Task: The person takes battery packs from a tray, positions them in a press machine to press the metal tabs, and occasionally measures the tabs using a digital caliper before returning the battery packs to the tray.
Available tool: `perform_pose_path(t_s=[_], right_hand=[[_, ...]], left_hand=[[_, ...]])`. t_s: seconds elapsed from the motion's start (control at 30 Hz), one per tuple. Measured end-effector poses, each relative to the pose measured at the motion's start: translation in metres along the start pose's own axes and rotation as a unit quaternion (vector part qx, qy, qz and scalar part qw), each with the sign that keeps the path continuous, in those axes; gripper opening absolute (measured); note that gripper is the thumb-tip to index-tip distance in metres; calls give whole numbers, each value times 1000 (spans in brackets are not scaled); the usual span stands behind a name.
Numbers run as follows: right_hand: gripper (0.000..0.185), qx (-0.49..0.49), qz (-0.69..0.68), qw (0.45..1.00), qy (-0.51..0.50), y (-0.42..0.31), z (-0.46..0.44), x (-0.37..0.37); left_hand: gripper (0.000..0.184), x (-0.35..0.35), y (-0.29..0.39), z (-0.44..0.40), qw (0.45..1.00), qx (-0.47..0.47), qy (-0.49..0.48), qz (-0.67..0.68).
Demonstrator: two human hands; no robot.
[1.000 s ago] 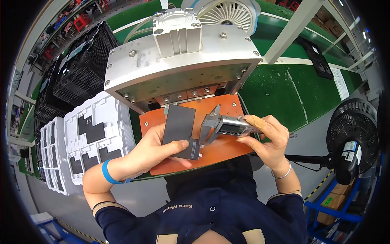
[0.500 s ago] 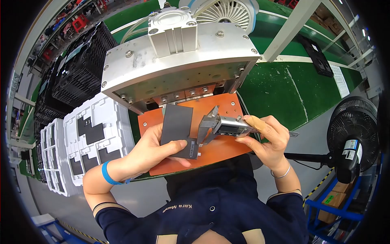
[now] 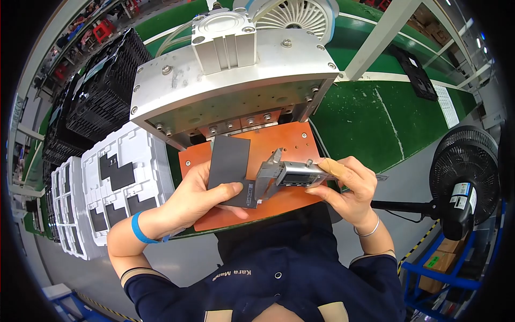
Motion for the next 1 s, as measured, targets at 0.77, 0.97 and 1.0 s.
perform_pose_path(t_s=[0.77, 0.97, 1.0], right_hand=[[47, 259, -41, 963, 58, 135, 51, -63], [41, 323, 122, 938, 16, 244, 84, -61], [40, 340, 125, 932, 24, 255, 91, -55]], left_hand=[[15, -99, 14, 125, 762, 305, 396, -412], [47, -266, -6, 178, 531, 262, 573, -567], [48, -283, -13, 180, 527, 243, 572, -580]])
Point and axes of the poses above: each hand's wrist, its own z-axis away from the middle knuckle, its own x-axis out of the palm, y = z × x, the point moved 4 cm from there along -z, towards the middle knuckle, and after that the axes turned 6 degrees about y, right-handed, at the moved point
